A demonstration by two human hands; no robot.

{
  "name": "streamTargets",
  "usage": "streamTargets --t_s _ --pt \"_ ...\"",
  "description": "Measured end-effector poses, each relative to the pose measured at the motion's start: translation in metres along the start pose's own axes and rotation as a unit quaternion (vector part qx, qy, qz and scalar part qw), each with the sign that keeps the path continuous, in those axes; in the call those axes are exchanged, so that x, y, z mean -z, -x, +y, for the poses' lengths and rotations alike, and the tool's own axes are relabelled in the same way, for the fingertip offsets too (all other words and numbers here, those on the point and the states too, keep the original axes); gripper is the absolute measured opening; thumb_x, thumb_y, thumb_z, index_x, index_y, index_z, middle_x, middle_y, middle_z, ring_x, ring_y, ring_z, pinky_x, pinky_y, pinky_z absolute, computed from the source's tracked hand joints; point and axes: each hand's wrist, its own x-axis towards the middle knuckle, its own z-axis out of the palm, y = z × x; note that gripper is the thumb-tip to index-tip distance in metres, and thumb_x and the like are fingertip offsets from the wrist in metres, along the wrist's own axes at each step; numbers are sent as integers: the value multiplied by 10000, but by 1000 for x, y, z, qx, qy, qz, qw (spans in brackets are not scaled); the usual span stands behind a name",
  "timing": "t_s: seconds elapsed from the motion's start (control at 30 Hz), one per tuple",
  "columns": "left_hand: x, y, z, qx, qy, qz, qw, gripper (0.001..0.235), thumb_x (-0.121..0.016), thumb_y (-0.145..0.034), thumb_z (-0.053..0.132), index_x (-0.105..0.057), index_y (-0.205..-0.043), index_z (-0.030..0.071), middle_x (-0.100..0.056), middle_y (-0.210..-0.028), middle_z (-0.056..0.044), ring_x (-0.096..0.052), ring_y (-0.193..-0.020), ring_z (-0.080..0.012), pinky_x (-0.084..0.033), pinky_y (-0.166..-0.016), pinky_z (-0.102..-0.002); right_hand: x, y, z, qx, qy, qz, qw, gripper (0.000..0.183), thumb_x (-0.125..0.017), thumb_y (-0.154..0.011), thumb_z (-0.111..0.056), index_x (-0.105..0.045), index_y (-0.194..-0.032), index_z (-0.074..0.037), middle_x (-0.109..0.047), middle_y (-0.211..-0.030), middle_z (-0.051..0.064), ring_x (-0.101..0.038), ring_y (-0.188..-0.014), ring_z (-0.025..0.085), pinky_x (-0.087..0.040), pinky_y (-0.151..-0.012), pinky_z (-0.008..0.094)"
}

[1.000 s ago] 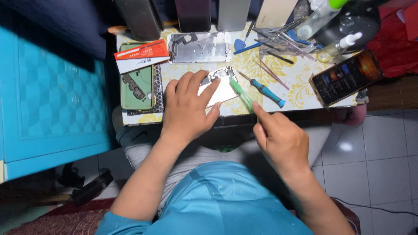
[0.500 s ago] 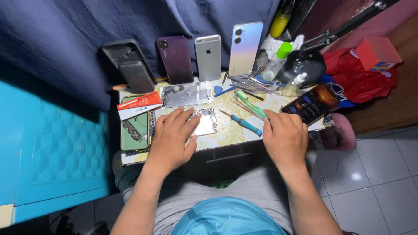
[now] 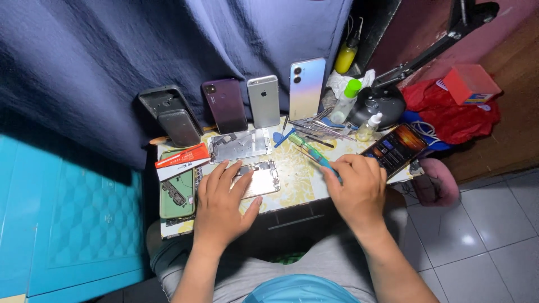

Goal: The person cleans the interior of a disassembled smartphone using a green toothbrush and a spray bottle, then wipes the exterior of a silver phone with a white cloth. The person repeatedly scrubs the phone's internal components and wipes the exterior surface.

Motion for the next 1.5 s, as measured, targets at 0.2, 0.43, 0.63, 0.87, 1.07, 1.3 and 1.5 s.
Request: streamTargets --t_s 0.2,0.43,0.63,0.87,1.07,1.3,1.5 --pt "9 -3 3 -6 10 -12 1000 498 -638 -889 480 -696 -1264 157 -615 -1395 -108 -476 -1388 -345 -341 -1106 -549 -20 -19 21 -84 28 -54 995 139 -797 -895 -320 -828 -936 -192 -694 -1025 -20 -589 -968 333 -450 -776 490" --pt "7 -1 1 -4 3 -4 1000 499 -638 -882 502 -699 -1254 174 -617 -1401 -100 -482 -1387 -335 -353 -1096 -547 6 -33 28 -50 17 68 996 193 -832 -910 -248 -811 -1047 -114 -726 -1048 62 -624 -890 310 -488 -726 450" --pt "7 -2 2 -3 2 -1 1000 478 -659 -871 496 -709 -1235 191 -619 -1394 -84 -483 -1389 -324 -365 -1086 -539 32 -59 52 -203 -30 48 978 367 -816 -939 -272 -681 -1205 -57 -727 -1079 88 -651 -867 305 -506 -689 472" --pt "5 -1 1 8 -6 -12 1000 498 -666 -859 512 -713 -1237 190 -619 -1400 -82 -481 -1394 -318 -371 -1082 -539 29 -76 58 -235 -100 -25 967 583 -793 -885 -338 -628 -1375 -68 -694 -1174 79 -621 -869 262 -521 -775 463" --pt "4 0 0 12 -5 -17 1000 509 -663 -861 524 -724 -1233 182 -628 -1392 -79 -489 -1386 -311 -379 -1075 -535 31 -90 55 -142 -108 28 984 474 -786 -930 -257 -661 -1323 -23 -682 -1183 148 -637 -947 275 -529 -777 461" --pt "3 0 -1 -1 2 8 1000 472 -685 -855 503 -737 -1185 169 -652 -1347 -81 -524 -1346 -317 -416 -1031 -517 28 -137 42 -8 -50 -2 999 456 -790 -926 -281 -694 -1300 -38 -709 -1090 126 -637 -997 332 -489 -870 480" --pt "4 1 -1 -4 9 23 1000 484 -677 -863 509 -736 -1183 152 -653 -1330 -91 -526 -1334 -322 -398 -1062 -530 13 -155 28 -27 12 -109 994 374 -696 -972 -288 -718 -1310 -130 -743 -1153 99 -607 -1089 423 -467 -890 601"
